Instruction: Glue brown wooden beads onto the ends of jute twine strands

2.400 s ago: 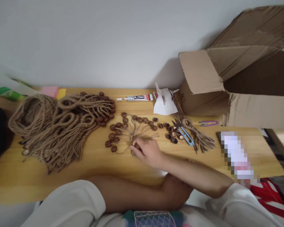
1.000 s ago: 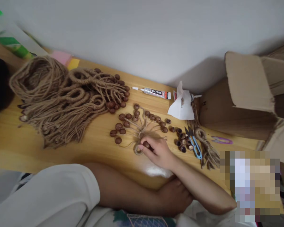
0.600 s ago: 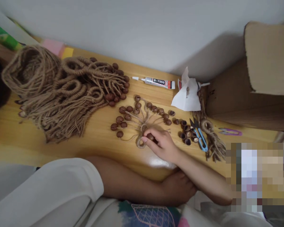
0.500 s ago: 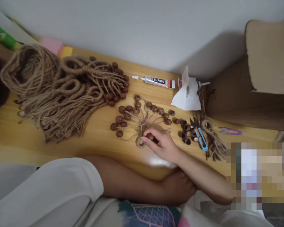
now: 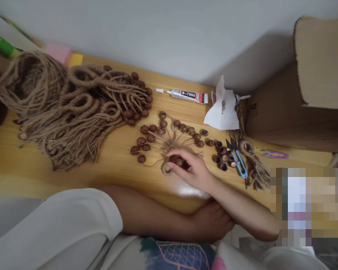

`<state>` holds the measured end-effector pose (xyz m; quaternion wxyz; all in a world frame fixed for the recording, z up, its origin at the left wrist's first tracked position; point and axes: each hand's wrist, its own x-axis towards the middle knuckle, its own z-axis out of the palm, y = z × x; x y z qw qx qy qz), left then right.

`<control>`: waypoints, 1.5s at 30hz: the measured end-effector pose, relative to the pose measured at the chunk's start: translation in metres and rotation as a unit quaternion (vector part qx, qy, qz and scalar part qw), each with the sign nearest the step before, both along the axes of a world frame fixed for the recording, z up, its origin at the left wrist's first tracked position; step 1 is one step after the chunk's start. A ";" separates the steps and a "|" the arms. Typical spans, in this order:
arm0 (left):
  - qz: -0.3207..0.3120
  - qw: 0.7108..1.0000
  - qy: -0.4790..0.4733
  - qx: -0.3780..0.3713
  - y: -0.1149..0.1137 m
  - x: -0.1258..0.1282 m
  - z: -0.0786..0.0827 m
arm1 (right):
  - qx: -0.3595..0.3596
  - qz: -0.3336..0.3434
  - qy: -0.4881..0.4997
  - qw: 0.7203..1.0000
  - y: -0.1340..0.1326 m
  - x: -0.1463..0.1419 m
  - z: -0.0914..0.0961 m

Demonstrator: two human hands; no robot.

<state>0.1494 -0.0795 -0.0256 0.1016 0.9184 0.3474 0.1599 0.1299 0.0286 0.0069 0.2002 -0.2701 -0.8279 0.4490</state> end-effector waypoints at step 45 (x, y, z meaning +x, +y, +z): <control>-0.005 1.000 -0.018 -0.012 0.000 0.000 -0.002 | -0.074 0.000 0.025 0.997 0.000 -0.001 0.001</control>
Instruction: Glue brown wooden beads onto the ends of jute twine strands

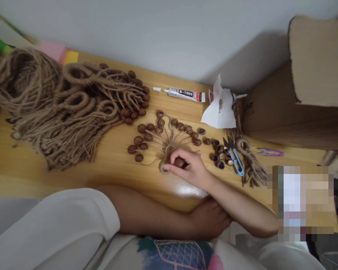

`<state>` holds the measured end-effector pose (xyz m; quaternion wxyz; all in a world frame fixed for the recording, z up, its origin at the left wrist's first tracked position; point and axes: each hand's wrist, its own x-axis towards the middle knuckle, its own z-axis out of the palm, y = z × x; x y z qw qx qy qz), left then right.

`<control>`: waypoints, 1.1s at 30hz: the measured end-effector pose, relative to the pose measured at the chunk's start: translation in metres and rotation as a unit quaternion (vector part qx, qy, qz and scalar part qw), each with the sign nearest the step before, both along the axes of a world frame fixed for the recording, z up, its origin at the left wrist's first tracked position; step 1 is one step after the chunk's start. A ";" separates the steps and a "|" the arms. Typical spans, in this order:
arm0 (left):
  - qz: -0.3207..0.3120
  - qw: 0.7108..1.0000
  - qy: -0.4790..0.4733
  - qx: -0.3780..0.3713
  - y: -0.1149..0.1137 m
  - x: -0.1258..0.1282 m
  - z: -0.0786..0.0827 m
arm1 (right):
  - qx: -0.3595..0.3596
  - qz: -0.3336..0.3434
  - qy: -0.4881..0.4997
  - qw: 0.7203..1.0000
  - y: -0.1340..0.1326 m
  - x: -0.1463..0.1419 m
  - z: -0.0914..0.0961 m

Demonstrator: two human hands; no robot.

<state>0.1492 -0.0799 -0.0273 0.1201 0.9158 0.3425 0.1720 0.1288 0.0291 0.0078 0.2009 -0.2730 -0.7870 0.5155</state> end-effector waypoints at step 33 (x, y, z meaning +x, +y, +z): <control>0.022 0.999 0.006 0.039 0.000 0.002 -0.002 | -0.029 0.002 0.025 0.999 0.000 0.000 -0.001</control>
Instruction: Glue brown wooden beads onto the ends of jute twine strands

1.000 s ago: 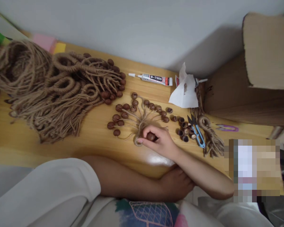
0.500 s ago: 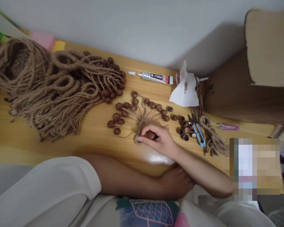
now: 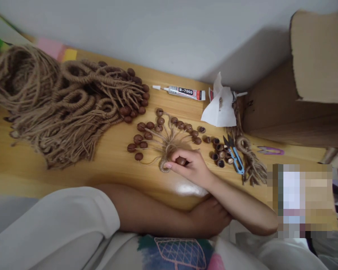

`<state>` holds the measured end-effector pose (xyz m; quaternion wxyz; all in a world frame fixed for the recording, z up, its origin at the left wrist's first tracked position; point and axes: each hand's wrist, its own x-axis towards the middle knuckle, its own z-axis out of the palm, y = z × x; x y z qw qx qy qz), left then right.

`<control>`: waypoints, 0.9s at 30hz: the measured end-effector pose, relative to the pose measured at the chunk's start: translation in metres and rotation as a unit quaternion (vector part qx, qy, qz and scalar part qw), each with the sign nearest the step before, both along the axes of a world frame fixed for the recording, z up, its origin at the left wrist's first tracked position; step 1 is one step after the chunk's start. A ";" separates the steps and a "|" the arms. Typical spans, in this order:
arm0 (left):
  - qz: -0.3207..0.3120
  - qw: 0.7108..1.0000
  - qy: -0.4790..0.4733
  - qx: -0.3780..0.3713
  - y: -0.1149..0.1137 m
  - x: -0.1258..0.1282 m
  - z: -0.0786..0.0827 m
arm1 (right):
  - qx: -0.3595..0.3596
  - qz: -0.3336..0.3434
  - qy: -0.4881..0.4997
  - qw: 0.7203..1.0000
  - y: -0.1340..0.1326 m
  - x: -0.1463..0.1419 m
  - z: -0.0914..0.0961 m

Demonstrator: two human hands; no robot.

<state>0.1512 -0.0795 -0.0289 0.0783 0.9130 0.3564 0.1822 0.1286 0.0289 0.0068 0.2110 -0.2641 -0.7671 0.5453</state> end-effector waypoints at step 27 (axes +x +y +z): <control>-0.002 1.000 -0.008 -0.013 0.000 0.000 0.000 | -0.062 -0.045 0.054 0.996 -0.001 -0.002 0.000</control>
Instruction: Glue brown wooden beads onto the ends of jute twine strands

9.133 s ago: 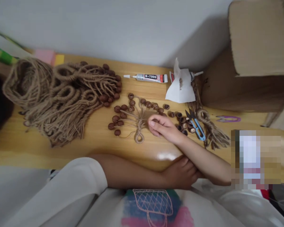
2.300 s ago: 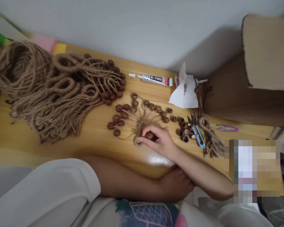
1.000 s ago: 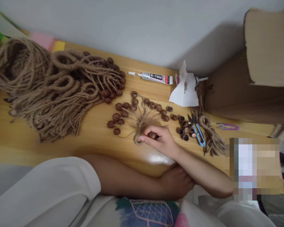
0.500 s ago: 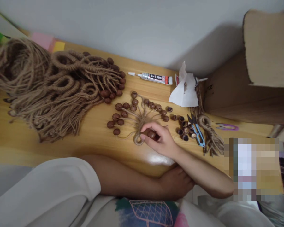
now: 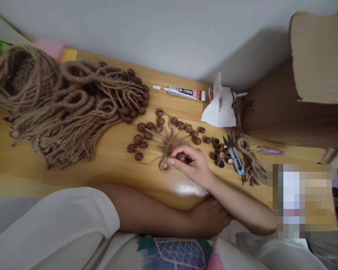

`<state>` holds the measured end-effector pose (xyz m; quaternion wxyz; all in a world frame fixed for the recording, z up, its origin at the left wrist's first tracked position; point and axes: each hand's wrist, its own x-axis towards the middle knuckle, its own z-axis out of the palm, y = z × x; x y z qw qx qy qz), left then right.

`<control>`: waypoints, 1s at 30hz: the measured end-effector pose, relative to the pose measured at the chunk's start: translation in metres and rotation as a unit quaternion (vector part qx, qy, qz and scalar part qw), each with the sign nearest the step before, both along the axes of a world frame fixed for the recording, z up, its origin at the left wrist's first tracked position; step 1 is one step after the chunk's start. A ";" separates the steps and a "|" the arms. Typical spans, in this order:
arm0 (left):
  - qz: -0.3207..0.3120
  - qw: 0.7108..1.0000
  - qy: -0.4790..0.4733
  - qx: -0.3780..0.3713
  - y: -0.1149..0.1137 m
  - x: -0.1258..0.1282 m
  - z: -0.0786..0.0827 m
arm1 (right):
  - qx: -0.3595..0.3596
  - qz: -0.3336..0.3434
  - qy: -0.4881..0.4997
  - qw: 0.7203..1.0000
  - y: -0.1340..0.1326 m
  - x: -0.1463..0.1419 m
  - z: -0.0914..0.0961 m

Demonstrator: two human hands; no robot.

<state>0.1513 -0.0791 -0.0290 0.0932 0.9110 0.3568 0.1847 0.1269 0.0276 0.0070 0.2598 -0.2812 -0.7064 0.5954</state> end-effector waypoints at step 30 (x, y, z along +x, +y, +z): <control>-0.023 1.000 0.017 0.000 0.001 -0.001 0.002 | 0.028 0.024 -0.064 0.997 0.002 0.003 0.000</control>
